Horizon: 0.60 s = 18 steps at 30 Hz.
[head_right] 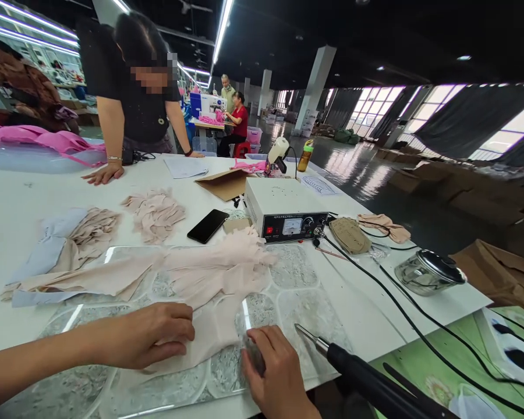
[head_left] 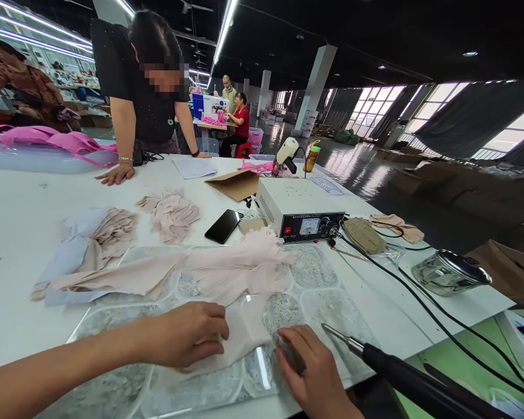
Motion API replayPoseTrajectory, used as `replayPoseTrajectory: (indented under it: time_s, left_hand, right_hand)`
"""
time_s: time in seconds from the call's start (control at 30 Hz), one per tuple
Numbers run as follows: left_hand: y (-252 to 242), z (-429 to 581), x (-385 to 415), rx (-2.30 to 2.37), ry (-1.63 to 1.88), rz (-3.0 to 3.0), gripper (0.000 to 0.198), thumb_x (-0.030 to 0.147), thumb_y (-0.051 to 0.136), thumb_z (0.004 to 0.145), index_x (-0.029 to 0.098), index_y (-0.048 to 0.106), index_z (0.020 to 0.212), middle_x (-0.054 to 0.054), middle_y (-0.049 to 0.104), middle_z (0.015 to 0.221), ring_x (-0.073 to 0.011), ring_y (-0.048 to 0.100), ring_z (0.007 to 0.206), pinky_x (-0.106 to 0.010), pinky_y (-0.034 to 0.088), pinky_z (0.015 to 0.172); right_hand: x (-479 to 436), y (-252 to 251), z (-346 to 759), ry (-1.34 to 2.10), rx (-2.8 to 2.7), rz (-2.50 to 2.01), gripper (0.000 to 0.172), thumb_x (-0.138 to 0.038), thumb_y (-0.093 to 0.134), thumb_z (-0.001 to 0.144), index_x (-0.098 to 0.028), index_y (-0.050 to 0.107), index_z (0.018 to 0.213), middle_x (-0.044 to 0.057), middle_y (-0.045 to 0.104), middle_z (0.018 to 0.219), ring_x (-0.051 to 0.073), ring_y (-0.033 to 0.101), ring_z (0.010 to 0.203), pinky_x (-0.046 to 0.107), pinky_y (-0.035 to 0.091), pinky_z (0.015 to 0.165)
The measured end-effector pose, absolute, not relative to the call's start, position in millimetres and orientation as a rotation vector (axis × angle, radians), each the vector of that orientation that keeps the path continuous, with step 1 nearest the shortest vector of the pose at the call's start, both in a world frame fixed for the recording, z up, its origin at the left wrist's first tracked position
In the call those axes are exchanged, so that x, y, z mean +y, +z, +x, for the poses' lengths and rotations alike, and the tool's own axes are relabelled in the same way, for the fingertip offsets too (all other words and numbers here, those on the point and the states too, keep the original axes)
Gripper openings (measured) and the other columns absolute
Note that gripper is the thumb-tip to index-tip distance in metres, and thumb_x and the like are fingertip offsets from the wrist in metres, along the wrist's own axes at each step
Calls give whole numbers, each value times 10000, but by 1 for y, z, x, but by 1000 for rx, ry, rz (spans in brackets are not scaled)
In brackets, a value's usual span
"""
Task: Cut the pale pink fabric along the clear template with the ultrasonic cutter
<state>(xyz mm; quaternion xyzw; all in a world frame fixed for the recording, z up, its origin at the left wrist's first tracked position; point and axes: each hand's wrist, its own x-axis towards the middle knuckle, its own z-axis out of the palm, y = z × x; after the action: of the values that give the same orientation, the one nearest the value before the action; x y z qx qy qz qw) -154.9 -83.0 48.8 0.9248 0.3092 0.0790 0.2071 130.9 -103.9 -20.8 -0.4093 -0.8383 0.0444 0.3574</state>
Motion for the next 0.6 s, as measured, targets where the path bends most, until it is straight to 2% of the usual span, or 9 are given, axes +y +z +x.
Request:
replayPoseTrajectory:
  time_s: [0.1, 0.2, 0.3, 0.4, 0.6]
  left_hand:
    - [40, -148, -86, 783, 308, 2692, 263, 249, 664, 878, 200, 623, 1133, -97, 654, 1136, -241, 652, 970, -323, 501, 897]
    - [33, -148, -86, 751, 295, 2764, 296, 238, 635, 908, 192, 604, 1198, -111, 643, 1223, -268, 627, 1096, -408, 427, 1057]
    - [31, -151, -86, 733, 276, 2768, 216, 240, 595, 938, 192, 631, 1146, -100, 654, 1233, -265, 610, 1161, -412, 385, 1114]
    - [29, -147, -84, 701, 283, 2783, 193, 252, 562, 964, 192, 643, 1128, -97, 660, 1241, -262, 587, 1215, -412, 343, 1156]
    - [16, -122, -71, 560, 215, 2853, 344, 292, 488, 1028, 178, 554, 1346, -121, 539, 1438, -284, 497, 1346, -441, 298, 1194]
  right_hand:
    - [-107, -23, 114, 194, -2149, -1124, 47, -187, 564, 843, -207, 587, 877, 46, 646, 782, 203, 624, 716, 307, 517, 619]
    - [-109, -24, 107, 274, -2130, -1173, 177, -149, 495, 857, -220, 498, 694, 8, 579, 665, 150, 570, 596, 244, 440, 530]
    - [-115, -19, 117, 592, -2188, -1264, 246, -189, 514, 855, -221, 425, 628, -38, 515, 567, 99, 496, 496, 204, 359, 476]
    - [-121, -14, 133, 927, -2242, -1418, 302, -274, 520, 867, -217, 400, 596, -42, 496, 528, 103, 469, 498, 229, 324, 501]
    - [-127, -9, 156, 935, -2040, -1524, 352, -430, 470, 916, -210, 509, 643, -12, 552, 604, 127, 491, 560, 248, 367, 550]
